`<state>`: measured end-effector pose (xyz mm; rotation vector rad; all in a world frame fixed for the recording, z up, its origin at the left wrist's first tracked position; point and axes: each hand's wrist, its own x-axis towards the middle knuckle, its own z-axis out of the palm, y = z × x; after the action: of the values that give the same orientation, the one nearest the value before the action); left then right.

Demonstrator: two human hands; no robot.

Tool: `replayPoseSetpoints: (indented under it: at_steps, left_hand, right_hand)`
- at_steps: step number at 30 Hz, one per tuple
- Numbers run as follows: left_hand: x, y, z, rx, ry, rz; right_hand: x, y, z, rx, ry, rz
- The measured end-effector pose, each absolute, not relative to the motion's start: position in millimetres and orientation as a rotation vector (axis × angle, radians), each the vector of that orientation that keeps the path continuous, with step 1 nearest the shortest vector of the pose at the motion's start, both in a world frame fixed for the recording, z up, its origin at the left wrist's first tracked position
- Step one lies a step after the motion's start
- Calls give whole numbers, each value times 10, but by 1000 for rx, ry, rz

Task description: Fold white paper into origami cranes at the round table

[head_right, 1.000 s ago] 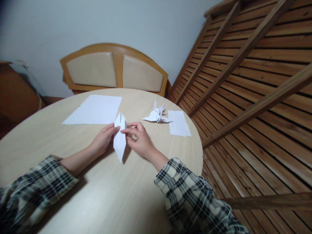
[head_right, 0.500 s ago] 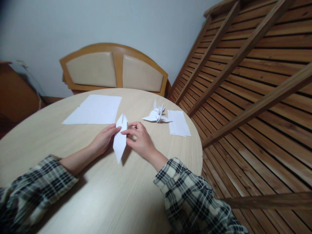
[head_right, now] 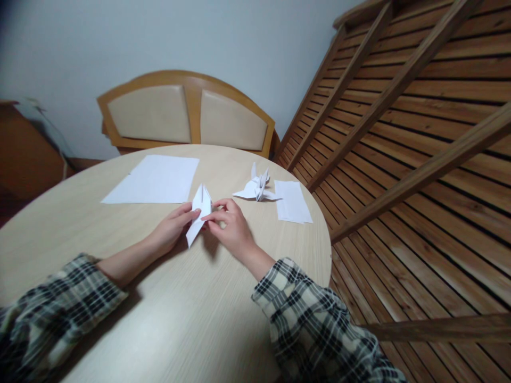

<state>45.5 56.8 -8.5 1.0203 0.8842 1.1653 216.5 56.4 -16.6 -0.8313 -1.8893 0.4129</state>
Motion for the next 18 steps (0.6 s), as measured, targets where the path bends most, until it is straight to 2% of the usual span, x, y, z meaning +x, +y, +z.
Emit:
replayPoseSetpoints:
  at_steps: [7, 14, 18]
  left_hand:
    - [421, 583, -119, 1155, 778, 1135]
    - [447, 566, -108, 1231, 761, 1114]
    - [447, 573, -118, 1238, 769, 1098]
  right_hand:
    - [2156, 555, -154, -891, -1808, 451]
    - [2127, 563, -209, -1012, -1662, 690]
    - [2116, 552, -215, -1060, -1631, 677]
